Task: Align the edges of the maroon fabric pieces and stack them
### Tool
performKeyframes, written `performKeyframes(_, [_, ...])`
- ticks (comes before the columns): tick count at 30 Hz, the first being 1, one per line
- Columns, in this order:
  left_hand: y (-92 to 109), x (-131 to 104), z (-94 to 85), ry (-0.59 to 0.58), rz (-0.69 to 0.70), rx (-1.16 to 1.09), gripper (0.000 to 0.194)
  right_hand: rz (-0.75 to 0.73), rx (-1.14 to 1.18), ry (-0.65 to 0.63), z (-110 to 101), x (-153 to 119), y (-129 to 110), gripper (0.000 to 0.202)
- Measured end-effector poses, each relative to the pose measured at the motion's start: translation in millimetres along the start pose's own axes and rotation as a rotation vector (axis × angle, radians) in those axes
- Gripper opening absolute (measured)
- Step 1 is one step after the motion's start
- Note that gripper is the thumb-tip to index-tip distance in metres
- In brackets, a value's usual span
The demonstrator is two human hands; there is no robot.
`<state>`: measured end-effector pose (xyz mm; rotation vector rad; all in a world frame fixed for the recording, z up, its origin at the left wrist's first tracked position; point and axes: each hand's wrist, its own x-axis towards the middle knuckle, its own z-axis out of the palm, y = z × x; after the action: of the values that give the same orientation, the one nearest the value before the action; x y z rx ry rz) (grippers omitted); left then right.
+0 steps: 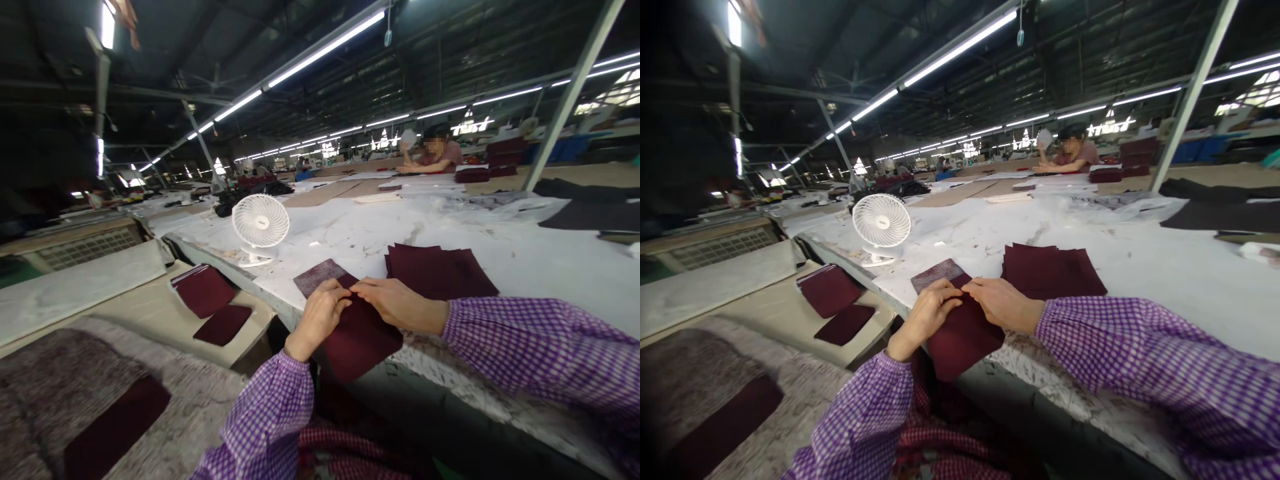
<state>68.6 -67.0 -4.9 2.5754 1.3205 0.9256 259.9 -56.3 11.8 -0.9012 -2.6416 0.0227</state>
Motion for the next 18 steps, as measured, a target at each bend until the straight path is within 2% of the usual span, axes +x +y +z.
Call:
performKeyframes(4, [-9.3,-18.3,-12.5,0.057,-0.021,-0.115,0.02,-0.02,-0.011,0.009,2.9,0.0,8.4,0.034])
performKeyframes(8, [-15.0,-29.6,-17.2,0.103,0.055,-0.014,0.023,-0.076,-0.033,-0.033,2.0,1.4,12.5,0.043])
performKeyframes(12, [-18.2,-35.0,-18.9,0.139,0.101,0.13,0.027,-0.101,-0.043,-0.129,-7.9,3.5,5.0,0.048])
performKeyframes(18, [-20.3,-43.0,-23.7,0.116,0.19,0.222,0.029,-0.107,-0.181,-0.303,-23.0,15.8,-13.7,0.057])
